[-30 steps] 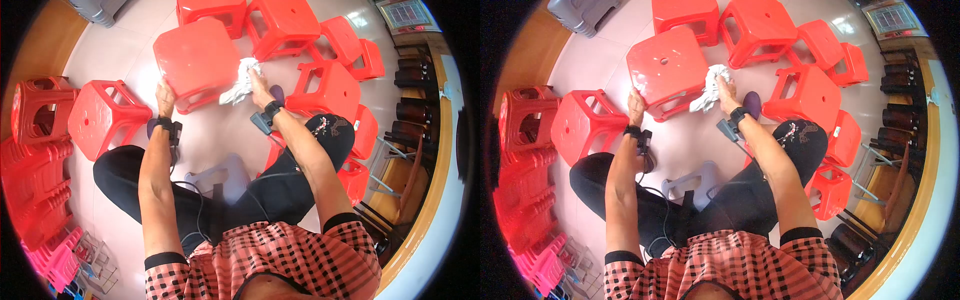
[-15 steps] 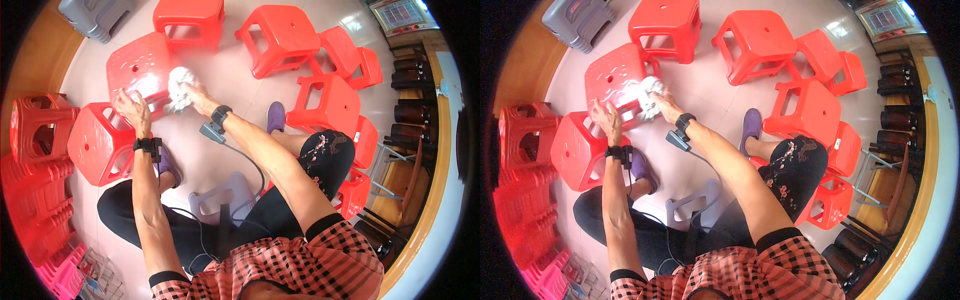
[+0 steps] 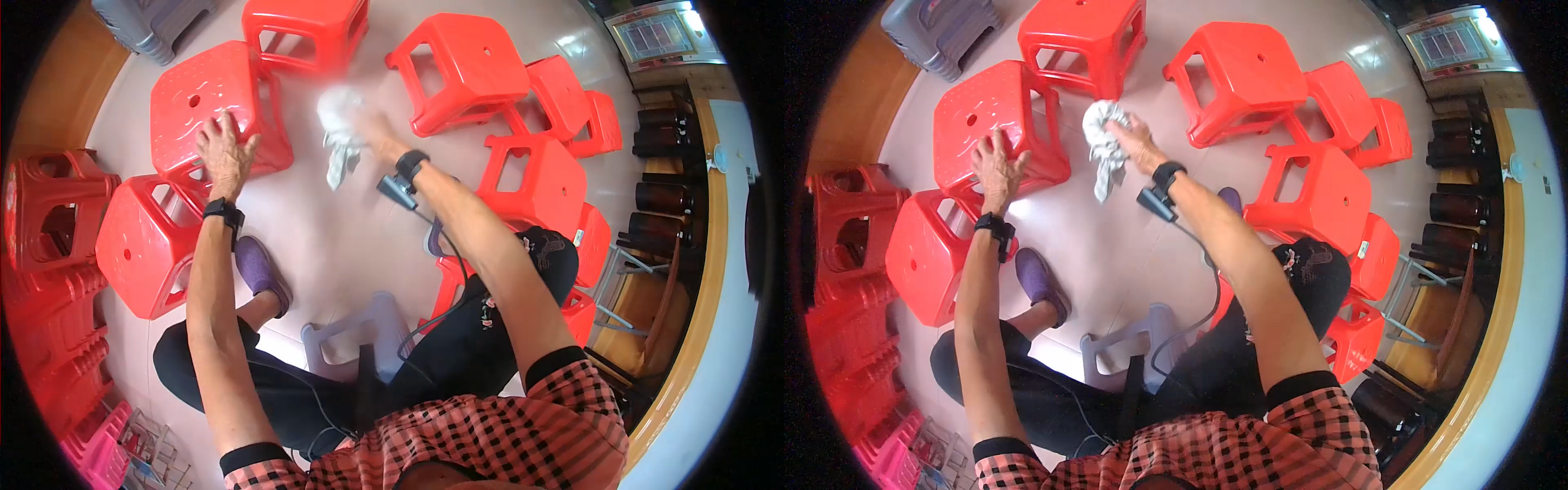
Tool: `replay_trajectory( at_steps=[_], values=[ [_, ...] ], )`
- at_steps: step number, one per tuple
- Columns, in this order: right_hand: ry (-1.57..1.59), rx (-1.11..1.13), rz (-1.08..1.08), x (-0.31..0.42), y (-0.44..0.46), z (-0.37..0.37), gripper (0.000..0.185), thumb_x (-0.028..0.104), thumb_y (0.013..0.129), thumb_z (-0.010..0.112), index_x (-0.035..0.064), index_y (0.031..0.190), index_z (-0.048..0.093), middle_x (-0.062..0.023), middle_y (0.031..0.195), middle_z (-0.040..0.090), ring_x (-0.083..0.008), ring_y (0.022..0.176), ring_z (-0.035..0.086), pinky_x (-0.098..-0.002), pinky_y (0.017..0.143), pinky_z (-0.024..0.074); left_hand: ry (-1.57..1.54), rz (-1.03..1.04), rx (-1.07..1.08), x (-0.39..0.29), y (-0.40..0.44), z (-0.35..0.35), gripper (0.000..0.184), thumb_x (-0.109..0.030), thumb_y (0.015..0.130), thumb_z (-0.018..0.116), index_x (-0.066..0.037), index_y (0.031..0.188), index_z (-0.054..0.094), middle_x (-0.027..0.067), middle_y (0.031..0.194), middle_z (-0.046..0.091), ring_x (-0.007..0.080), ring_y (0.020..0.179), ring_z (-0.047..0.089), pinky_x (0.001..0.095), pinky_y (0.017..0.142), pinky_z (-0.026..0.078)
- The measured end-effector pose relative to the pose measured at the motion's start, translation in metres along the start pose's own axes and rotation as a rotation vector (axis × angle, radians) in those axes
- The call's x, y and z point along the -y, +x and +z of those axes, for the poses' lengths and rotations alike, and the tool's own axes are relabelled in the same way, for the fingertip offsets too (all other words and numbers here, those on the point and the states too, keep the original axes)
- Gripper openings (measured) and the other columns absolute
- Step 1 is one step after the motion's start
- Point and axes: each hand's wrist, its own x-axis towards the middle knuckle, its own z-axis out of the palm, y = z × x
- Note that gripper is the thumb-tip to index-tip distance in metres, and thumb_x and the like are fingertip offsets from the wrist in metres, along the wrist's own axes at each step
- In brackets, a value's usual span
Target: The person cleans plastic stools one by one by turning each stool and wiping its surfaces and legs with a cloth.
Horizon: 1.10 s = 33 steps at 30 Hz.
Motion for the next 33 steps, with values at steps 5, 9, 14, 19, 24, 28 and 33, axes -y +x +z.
replay_trajectory(
  at_steps=[5,9,14,19,24,28,33],
  values=[
    [0.04,-0.133,-0.222,0.074,0.06,-0.008,0.035,0.029,0.09,0.063,0.0085,0.118,0.055,-0.0003,0.099,0.061,-0.0122,0.084,0.061,-0.0287,0.073,0.0533,0.049,-0.098,-0.003,0.043,0.032,0.009,0.081,-0.054,0.078,0.067,-0.008,0.139,0.041,0.0227,0.132,0.044,0.0436,0.117,0.042,0.0546,0.098,0.036],
    [0.443,-0.111,-0.201,0.094,0.143,-0.014,0.036,0.033,0.085,0.064,0.0126,0.114,0.058,-0.0004,0.099,0.065,-0.017,0.086,0.063,-0.0379,0.076,0.0532,0.106,-0.102,-0.039,0.056,0.038,0.017,0.081,-0.056,0.078,0.066,-0.007,0.138,0.041,0.0222,0.131,0.044,0.0427,0.113,0.043,0.0551,0.095,0.036],
    [0.497,0.16,-0.232,0.093,0.184,0.012,0.035,0.045,0.095,0.047,0.0121,0.101,0.057,-0.0038,0.088,0.063,-0.0179,0.078,0.061,-0.0375,0.075,0.052,0.137,-0.049,-0.096,0.062,0.033,0.024,0.08,-0.058,0.08,0.063,-0.005,0.136,0.042,0.0213,0.132,0.042,0.0401,0.111,0.041,0.0552,0.093,0.034],
    [0.549,0.335,-0.257,0.081,0.193,0.023,0.042,0.047,0.098,0.04,0.009,0.104,0.056,-0.0085,0.092,0.064,-0.0204,0.082,0.062,-0.0377,0.078,0.0525,0.163,-0.039,-0.111,0.06,0.03,0.028,0.079,-0.06,0.081,0.06,-0.006,0.136,0.041,0.0216,0.134,0.04,0.0399,0.112,0.04,0.0564,0.094,0.034],
    [0.583,0.351,-0.287,0.079,0.176,0.038,0.047,0.051,0.097,0.038,0.0082,0.104,0.057,-0.0091,0.093,0.065,-0.0193,0.082,0.063,-0.036,0.076,0.0531,0.155,-0.048,-0.092,0.06,0.031,0.02,0.08,-0.062,0.081,0.059,-0.007,0.137,0.041,0.0219,0.133,0.042,0.0409,0.115,0.042,0.0573,0.093,0.035],
    [0.613,0.346,-0.322,0.088,0.177,0.046,0.052,0.054,0.097,0.037,0.0075,0.105,0.057,-0.0096,0.093,0.066,-0.0185,0.082,0.064,-0.0346,0.075,0.0536,0.124,-0.067,-0.073,0.057,0.03,0.016,0.079,-0.058,0.081,0.062,-0.006,0.137,0.041,0.0219,0.133,0.043,0.0406,0.114,0.042,0.0569,0.094,0.035],
    [0.669,0.394,-0.319,0.089,0.192,0.06,0.055,0.057,0.096,0.036,0.0073,0.104,0.058,-0.0095,0.093,0.067,-0.0171,0.081,0.064,-0.0337,0.073,0.0539,0.115,-0.041,-0.088,0.055,0.031,0.015,0.078,-0.055,0.082,0.063,-0.003,0.136,0.041,0.023,0.132,0.04,0.0411,0.111,0.04,0.0573,0.094,0.034]
  ],
)
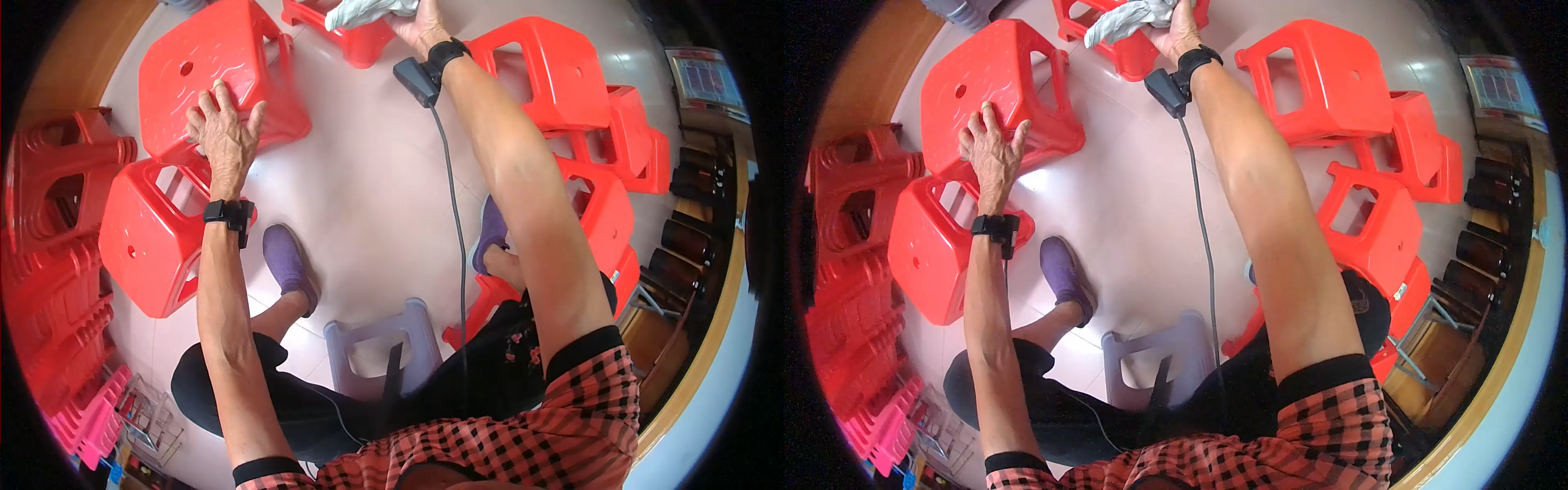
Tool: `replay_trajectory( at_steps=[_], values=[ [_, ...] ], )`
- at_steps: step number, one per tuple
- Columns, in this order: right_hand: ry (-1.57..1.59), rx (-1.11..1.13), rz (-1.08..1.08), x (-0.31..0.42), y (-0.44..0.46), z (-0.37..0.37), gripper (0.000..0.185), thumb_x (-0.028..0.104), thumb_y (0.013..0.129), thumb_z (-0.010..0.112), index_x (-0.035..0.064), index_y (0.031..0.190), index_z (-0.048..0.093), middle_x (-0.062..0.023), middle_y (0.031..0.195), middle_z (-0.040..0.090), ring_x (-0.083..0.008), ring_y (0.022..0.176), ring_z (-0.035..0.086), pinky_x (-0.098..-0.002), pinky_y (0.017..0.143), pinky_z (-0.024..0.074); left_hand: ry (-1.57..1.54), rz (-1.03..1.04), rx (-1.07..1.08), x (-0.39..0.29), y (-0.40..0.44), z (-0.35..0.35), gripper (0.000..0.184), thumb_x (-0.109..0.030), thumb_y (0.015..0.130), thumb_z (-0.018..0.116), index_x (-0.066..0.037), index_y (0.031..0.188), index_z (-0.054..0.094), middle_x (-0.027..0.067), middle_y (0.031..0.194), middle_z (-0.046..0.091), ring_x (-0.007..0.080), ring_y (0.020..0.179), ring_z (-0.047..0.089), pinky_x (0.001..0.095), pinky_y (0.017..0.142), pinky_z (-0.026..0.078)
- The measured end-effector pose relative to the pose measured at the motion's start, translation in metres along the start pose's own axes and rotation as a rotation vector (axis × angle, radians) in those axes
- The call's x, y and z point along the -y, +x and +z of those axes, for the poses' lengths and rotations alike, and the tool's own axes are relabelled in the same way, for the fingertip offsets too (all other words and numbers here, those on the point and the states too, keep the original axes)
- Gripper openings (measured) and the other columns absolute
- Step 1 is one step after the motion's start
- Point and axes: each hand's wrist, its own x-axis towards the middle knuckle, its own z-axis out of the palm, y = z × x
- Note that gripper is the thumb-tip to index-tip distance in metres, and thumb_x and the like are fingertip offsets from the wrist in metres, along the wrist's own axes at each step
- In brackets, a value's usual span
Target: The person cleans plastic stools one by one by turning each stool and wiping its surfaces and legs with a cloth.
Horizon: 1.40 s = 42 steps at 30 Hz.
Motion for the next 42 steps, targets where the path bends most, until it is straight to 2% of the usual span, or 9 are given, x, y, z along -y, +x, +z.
replay_trajectory(
  at_steps=[5,8,11,12,16,18,29,38,42],
  values=[
    [0.078,-0.137,0.143,-0.028,-0.003,-0.014,0.06,0.063,0.092,0.042,0.0074,0.108,0.059,-0.0106,0.09,0.066,-0.025,0.082,0.066,-0.042,0.076,0.0553,0.021,0.011,-0.023,0.002,-0.003,0.005,0.077,-0.054,0.083,0.062,-0.002,0.135,0.04,0.0245,0.133,0.038,0.0444,0.114,0.037,0.0587,0.093,0.033],
    [0.333,-0.002,0.201,-0.049,-0.015,-0.047,0.04,0.055,0.095,0.045,0.0201,0.076,0.051,0.0093,0.066,0.049,-0.0073,0.054,0.046,-0.0292,0.057,0.0456,0.029,-0.013,-0.011,0.003,-0.002,0.005,0.08,-0.06,0.082,0.059,-0.005,0.137,0.04,0.0234,0.134,0.041,0.0409,0.113,0.04,0.0571,0.096,0.031],
    [0.343,0.055,0.189,-0.028,-0.077,-0.007,0.039,0.054,0.095,0.042,0.0173,0.091,0.055,0.0057,0.08,0.057,-0.0095,0.074,0.055,-0.0311,0.074,0.0492,0.038,-0.034,0.001,0.002,-0.002,0.003,0.079,-0.058,0.082,0.06,-0.006,0.138,0.04,0.0235,0.134,0.041,0.041,0.113,0.042,0.0562,0.096,0.033],
    [0.06,-0.406,0.109,-0.023,-0.114,0.013,0.034,0.046,0.095,0.05,0.0146,0.103,0.059,0.0037,0.091,0.063,-0.0106,0.088,0.062,-0.0327,0.085,0.0509,0.029,-0.043,0.031,0.001,-0.001,0.0,0.079,-0.058,0.082,0.061,-0.006,0.138,0.04,0.0235,0.134,0.041,0.0411,0.113,0.042,0.0561,0.095,0.034],
    [0.048,-0.377,0.176,-0.004,-0.211,0.006,0.036,0.045,0.093,0.052,0.0129,0.108,0.055,0.0002,0.097,0.063,-0.0151,0.094,0.061,-0.0356,0.088,0.0509,-0.011,-0.035,0.124,0.004,0.003,-0.017,0.08,-0.053,0.08,0.064,-0.005,0.139,0.038,0.0235,0.132,0.043,0.0421,0.11,0.046,0.0547,0.093,0.038],
    [0.068,-0.218,0.215,-0.007,-0.262,-0.025,0.061,0.063,0.091,0.044,0.0123,0.125,0.049,-0.0046,0.115,0.059,-0.0213,0.108,0.058,-0.0424,0.095,0.0484,-0.035,-0.01,0.159,0.007,0.003,-0.02,0.08,-0.052,0.08,0.065,-0.005,0.139,0.038,0.0236,0.131,0.045,0.0424,0.109,0.047,0.054,0.092,0.04],
    [0.138,-0.505,0.391,-0.028,-0.47,0.016,0.045,0.058,0.089,0.055,0.0138,0.099,0.055,0.0063,0.079,0.052,-0.0048,0.07,0.053,-0.0268,0.069,0.0487,-0.561,-0.088,0.163,-0.107,-0.094,-0.035,0.066,-0.048,0.086,0.061,-0.007,0.135,0.044,0.0268,0.12,0.049,0.0448,0.108,0.048,0.0531,0.091,0.042],
    [-0.97,-0.97,0.089,0.054,-0.495,0.049,0.051,0.03,0.088,0.062,-0.001,0.124,0.044,-0.0115,0.1,0.059,-0.0254,0.091,0.059,-0.0363,0.079,0.0492,-0.547,-0.225,0.15,-0.157,-0.183,-0.056,0.055,-0.031,0.093,0.052,-0.005,0.139,0.038,0.0236,0.125,0.044,0.0416,0.118,0.04,0.0544,0.098,0.035],
    [-1.471,-0.845,-0.117,0.111,-0.436,0.029,0.059,0.034,0.083,0.063,-0.0044,0.124,0.043,-0.0247,0.121,0.05,-0.0377,0.113,0.051,-0.0434,0.097,0.0418,-0.535,-0.234,0.115,-0.156,-0.194,-0.052,0.05,-0.027,0.093,0.051,-0.006,0.137,0.04,0.0217,0.124,0.046,0.0405,0.116,0.041,0.054,0.097,0.035]
  ],
)
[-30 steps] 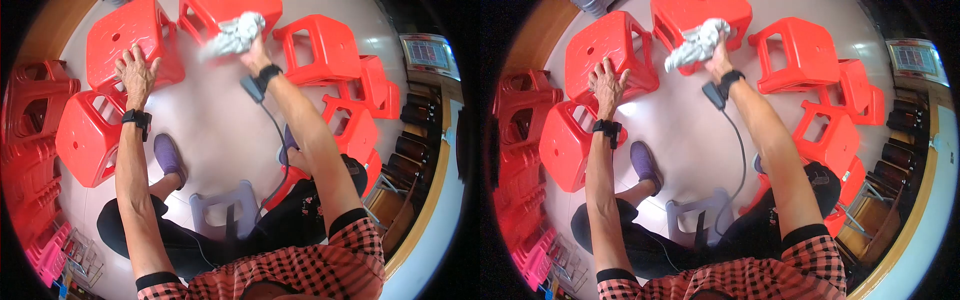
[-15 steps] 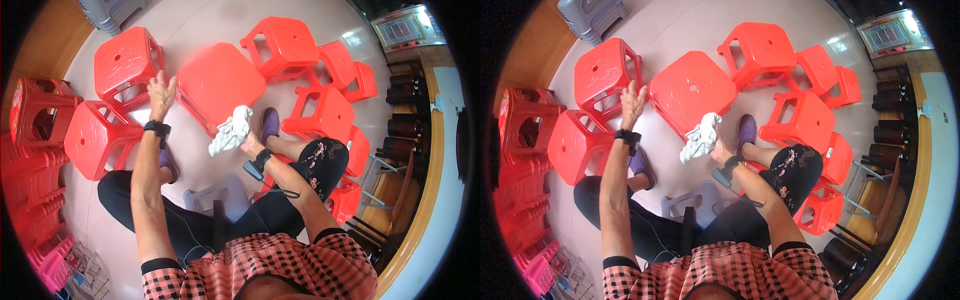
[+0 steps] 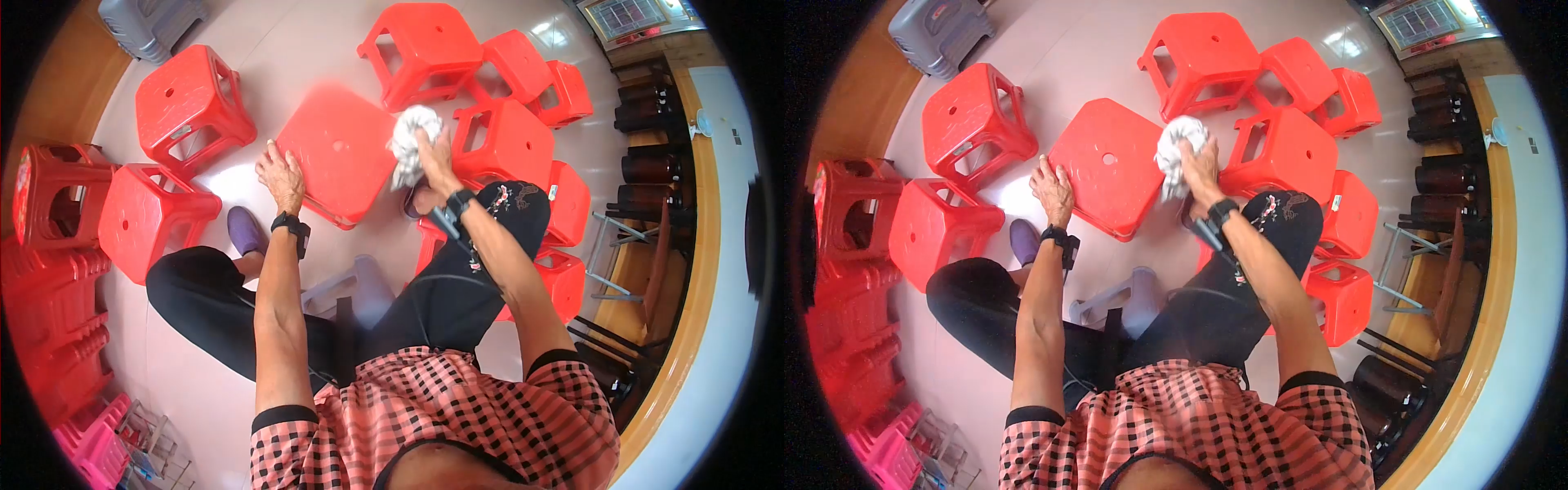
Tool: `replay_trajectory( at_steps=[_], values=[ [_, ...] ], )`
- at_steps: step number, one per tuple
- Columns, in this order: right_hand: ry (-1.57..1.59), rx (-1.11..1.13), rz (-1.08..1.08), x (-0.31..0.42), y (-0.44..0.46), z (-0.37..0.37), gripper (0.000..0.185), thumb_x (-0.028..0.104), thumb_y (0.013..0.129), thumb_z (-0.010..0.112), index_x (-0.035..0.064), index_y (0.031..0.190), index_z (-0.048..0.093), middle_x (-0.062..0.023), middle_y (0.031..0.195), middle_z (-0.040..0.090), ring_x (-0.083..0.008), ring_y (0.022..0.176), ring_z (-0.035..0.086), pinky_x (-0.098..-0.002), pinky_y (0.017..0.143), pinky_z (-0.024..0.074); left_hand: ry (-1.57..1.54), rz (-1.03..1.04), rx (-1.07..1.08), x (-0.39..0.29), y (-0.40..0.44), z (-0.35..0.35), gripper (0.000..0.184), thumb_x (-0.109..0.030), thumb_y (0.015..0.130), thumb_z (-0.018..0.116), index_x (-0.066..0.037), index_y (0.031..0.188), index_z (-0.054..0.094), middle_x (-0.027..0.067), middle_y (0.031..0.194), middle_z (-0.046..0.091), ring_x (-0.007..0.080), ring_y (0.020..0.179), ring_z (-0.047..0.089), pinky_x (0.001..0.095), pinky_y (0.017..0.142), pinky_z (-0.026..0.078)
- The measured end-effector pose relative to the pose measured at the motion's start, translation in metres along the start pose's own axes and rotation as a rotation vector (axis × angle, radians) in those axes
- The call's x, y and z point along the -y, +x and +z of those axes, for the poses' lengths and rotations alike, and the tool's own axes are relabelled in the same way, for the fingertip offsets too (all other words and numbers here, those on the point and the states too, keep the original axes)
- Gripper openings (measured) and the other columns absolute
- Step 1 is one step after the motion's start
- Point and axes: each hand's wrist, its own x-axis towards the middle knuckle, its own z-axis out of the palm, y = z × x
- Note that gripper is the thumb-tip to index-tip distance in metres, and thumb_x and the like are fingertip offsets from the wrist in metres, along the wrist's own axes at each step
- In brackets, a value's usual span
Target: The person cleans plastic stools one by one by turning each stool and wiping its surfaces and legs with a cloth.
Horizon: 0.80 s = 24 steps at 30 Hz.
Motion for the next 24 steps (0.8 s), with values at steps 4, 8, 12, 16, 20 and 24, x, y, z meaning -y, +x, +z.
replay_trajectory(
  at_steps=[4,8,12,16,20,24],
  values=[
    [-0.312,0.146,-0.258,0.002,0.023,0.04,0.056,0.029,0.082,0.064,-0.001,0.125,0.044,-0.0249,0.125,0.042,-0.0422,0.116,0.044,-0.0481,0.097,0.0401,-0.031,-0.006,0.002,0.003,0.001,-0.001,0.046,-0.024,0.094,0.048,-0.007,0.136,0.041,0.021,0.122,0.048,0.0394,0.115,0.042,0.0534,0.096,0.035],
    [-0.483,0.199,-0.403,0.043,-0.037,0.06,0.058,0.025,0.078,0.07,0.0025,0.125,0.045,-0.0212,0.119,0.044,-0.0397,0.108,0.047,-0.0507,0.089,0.043,-0.033,-0.034,-0.009,0.0,-0.002,-0.001,0.044,-0.023,0.094,0.045,-0.007,0.135,0.042,0.0205,0.119,0.048,0.0389,0.113,0.043,0.0528,0.095,0.036],
    [-0.417,0.405,-0.456,0.069,-0.111,0.068,0.054,0.026,0.073,0.073,0.0053,0.117,0.048,-0.0178,0.109,0.044,-0.0374,0.104,0.05,-0.0479,0.084,0.0458,-0.047,-0.023,-0.011,0.001,0.0,-0.002,0.041,-0.022,0.095,0.046,-0.007,0.133,0.044,0.0196,0.118,0.048,0.0385,0.112,0.044,0.0526,0.094,0.036],
    [-0.343,0.558,-0.589,0.059,-0.136,0.059,0.055,0.023,0.07,0.073,0.0083,0.117,0.048,-0.0144,0.106,0.045,-0.0351,0.094,0.057,-0.0466,0.075,0.0502,-0.115,-0.027,0.037,0.002,0.001,-0.009,0.04,-0.021,0.096,0.045,-0.007,0.133,0.043,0.0201,0.119,0.048,0.0382,0.115,0.044,0.053,0.096,0.035],
    [-0.391,0.605,-0.486,0.055,-0.106,0.031,0.057,0.024,0.071,0.074,0.0079,0.119,0.047,-0.0157,0.108,0.045,-0.0378,0.095,0.057,-0.0476,0.077,0.05,-0.207,-0.027,0.02,0.006,-0.002,-0.007,0.04,-0.021,0.096,0.044,-0.005,0.133,0.043,0.0207,0.124,0.047,0.0376,0.12,0.042,0.0518,0.1,0.032],
    [-0.398,0.381,-0.352,0.043,-0.039,0.029,0.052,0.021,0.076,0.072,0.0052,0.116,0.041,-0.0226,0.111,0.044,-0.0467,0.091,0.057,-0.0543,0.077,0.0471,-0.245,-0.005,-0.028,0.011,-0.003,-0.002,0.041,-0.021,0.097,0.044,-0.002,0.132,0.042,0.0207,0.129,0.047,0.037,0.124,0.04,0.0504,0.103,0.03]
  ],
)
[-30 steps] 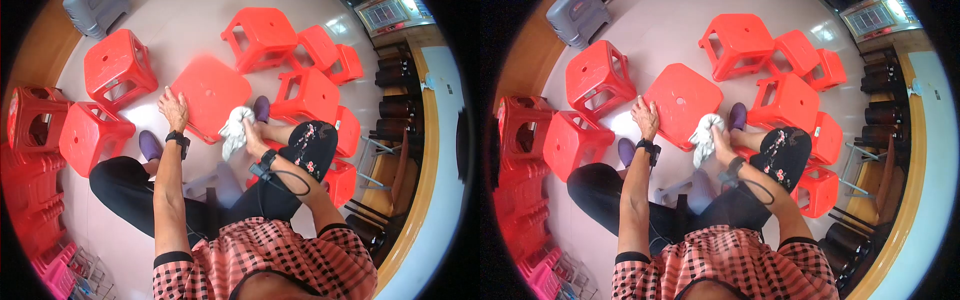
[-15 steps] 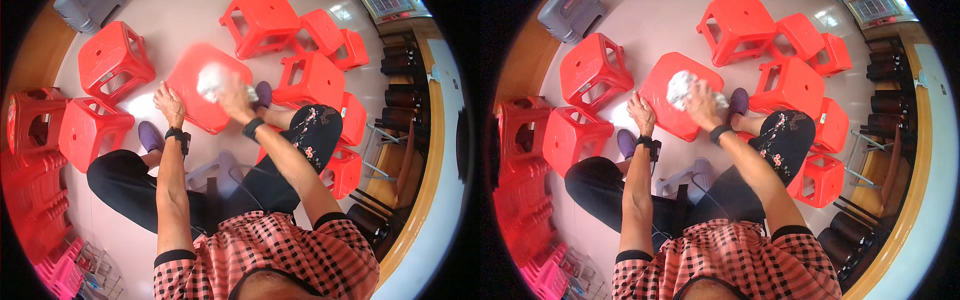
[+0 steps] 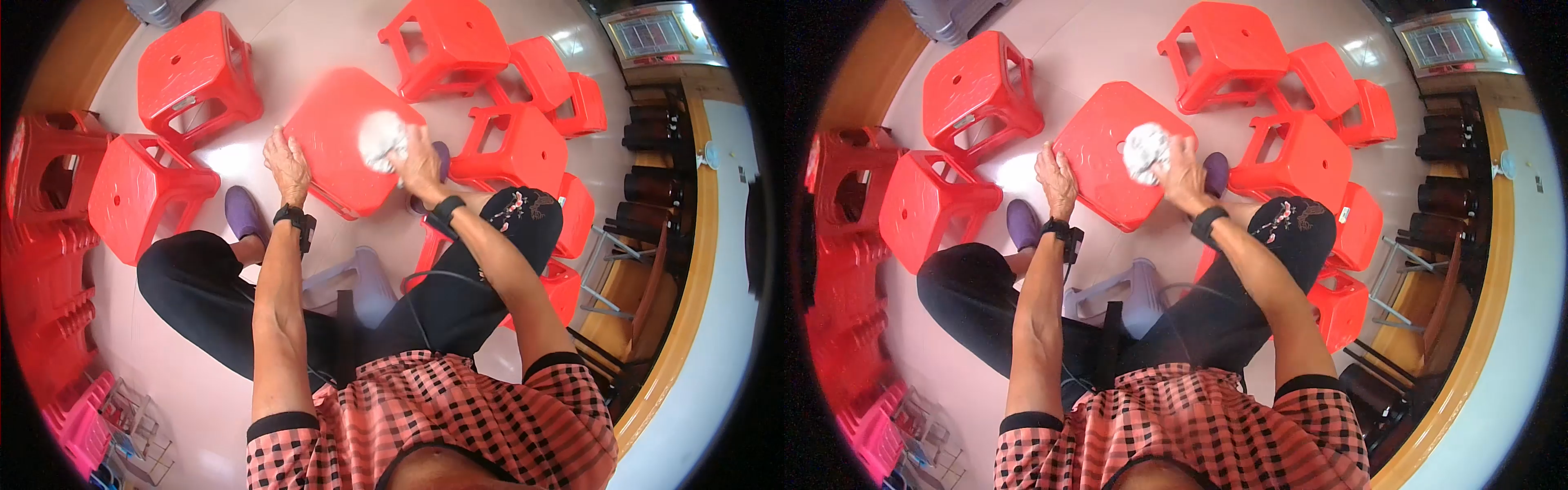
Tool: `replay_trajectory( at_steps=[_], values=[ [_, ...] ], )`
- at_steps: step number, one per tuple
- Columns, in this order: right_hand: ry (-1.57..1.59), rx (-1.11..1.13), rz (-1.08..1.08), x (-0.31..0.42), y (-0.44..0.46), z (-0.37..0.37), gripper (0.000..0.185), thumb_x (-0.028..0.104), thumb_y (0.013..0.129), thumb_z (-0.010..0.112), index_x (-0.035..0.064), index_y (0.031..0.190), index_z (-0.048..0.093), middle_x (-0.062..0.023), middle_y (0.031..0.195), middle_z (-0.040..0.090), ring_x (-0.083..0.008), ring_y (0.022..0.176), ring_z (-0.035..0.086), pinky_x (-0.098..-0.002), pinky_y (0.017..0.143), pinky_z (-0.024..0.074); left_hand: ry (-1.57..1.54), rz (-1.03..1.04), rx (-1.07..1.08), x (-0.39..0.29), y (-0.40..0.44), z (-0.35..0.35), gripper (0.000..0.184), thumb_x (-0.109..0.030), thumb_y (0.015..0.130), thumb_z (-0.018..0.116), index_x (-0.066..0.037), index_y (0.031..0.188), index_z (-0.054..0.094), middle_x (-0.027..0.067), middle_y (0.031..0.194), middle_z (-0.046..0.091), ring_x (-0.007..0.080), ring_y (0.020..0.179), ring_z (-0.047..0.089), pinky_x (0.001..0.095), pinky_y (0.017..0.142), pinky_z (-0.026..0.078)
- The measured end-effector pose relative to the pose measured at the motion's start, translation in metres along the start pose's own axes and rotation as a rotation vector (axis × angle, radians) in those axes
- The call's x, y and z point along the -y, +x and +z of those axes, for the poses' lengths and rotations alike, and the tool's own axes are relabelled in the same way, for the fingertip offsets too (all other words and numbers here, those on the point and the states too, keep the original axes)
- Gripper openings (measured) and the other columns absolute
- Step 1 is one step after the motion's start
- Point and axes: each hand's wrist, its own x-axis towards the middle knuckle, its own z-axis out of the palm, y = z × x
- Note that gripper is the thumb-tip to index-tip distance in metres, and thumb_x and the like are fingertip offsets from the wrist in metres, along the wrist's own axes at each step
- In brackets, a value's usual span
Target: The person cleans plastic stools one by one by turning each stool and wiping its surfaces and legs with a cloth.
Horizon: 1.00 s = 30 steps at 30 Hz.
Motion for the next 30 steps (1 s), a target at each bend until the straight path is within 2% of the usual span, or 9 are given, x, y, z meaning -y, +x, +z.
replay_trajectory(
  at_steps=[2,8,14,22,23,26,27,28,30],
  values=[
    [-0.092,-0.134,0.073,-0.007,0.03,0.006,0.051,0.022,0.078,0.07,0.004,0.116,0.04,-0.0242,0.112,0.044,-0.0474,0.091,0.057,-0.0539,0.077,0.0473,0.015,-0.015,0.015,-0.002,0.0,0.0,0.041,-0.021,0.097,0.044,-0.001,0.132,0.042,0.0206,0.13,0.047,0.037,0.124,0.039,0.05,0.104,0.03],
    [-0.071,-0.2,0.171,0.022,0.116,0.038,0.052,0.027,0.079,0.068,0.0006,0.116,0.043,-0.024,0.116,0.043,-0.0458,0.093,0.058,-0.0525,0.079,0.0493,0.0,0.011,-0.009,-0.005,-0.002,-0.001,0.038,-0.019,0.095,0.043,-0.002,0.13,0.042,0.0198,0.121,0.049,0.0369,0.119,0.041,0.0506,0.099,0.031],
    [-0.032,-0.076,-0.086,0.072,0.115,0.069,0.051,0.026,0.079,0.067,0.0016,0.117,0.044,-0.0236,0.118,0.042,-0.045,0.097,0.057,-0.0515,0.077,0.0508,-0.024,-0.012,-0.005,-0.006,-0.002,-0.003,0.037,-0.018,0.095,0.042,-0.002,0.129,0.043,0.0196,0.12,0.049,0.0367,0.118,0.041,0.0503,0.099,0.03],
    [0.05,0.139,-0.226,0.106,0.053,0.072,0.052,0.023,0.079,0.068,0.0019,0.119,0.042,-0.0213,0.118,0.043,-0.0427,0.096,0.058,-0.0516,0.077,0.0503,-0.14,-0.081,-0.107,0.026,-0.011,0.017,0.04,-0.024,0.095,0.039,0.002,0.125,0.042,0.0263,0.117,0.046,0.0416,0.111,0.041,0.0509,0.096,0.031],
    [0.069,0.142,-0.233,0.105,0.047,0.066,0.053,0.023,0.08,0.067,0.0004,0.121,0.041,-0.0215,0.117,0.043,-0.0427,0.095,0.058,-0.0513,0.075,0.0502,-0.105,-0.036,-0.214,0.034,-0.013,0.024,0.037,-0.025,0.094,0.037,0.004,0.116,0.046,0.0267,0.104,0.052,0.0403,0.102,0.047,0.0495,0.09,0.036],
    [0.088,0.152,-0.219,0.101,0.037,0.058,0.056,0.024,0.081,0.067,-0.0007,0.123,0.041,-0.0216,0.118,0.043,-0.0423,0.096,0.058,-0.0516,0.077,0.0497,-0.559,-0.321,0.085,0.081,0.005,0.025,0.034,-0.024,0.094,0.037,0.003,0.108,0.051,0.0201,0.085,0.057,0.0336,0.086,0.053,0.045,0.082,0.042],
    [0.082,0.149,-0.209,0.101,0.034,0.058,0.056,0.024,0.081,0.067,-0.0007,0.123,0.041,-0.0217,0.118,0.043,-0.0421,0.096,0.058,-0.0517,0.078,0.0494,-0.679,-0.626,0.099,0.023,-0.002,-0.015,0.035,-0.027,0.095,0.035,0.0,0.102,0.055,0.0109,0.073,0.057,0.0264,0.075,0.055,0.0396,0.076,0.045],
    [0.077,0.148,-0.197,0.101,0.031,0.059,0.056,0.024,0.08,0.067,-0.0006,0.123,0.041,-0.0217,0.119,0.043,-0.0419,0.096,0.058,-0.0518,0.079,0.0492,-0.762,-0.736,0.135,0.026,0.0,-0.023,0.045,-0.038,0.098,0.032,0.0,0.107,0.055,0.0105,0.089,0.059,0.0193,0.086,0.056,0.035,0.078,0.045],
    [0.098,0.153,-0.215,0.102,0.028,0.063,0.053,0.022,0.078,0.068,0.0025,0.121,0.045,-0.02,0.119,0.045,-0.0401,0.097,0.059,-0.0499,0.08,0.0497,-0.73,-0.739,0.142,0.045,0.001,-0.021,0.06,-0.048,0.098,0.032,0.004,0.119,0.053,0.015,0.112,0.058,0.021,0.102,0.054,0.0329,0.088,0.044]
  ],
)
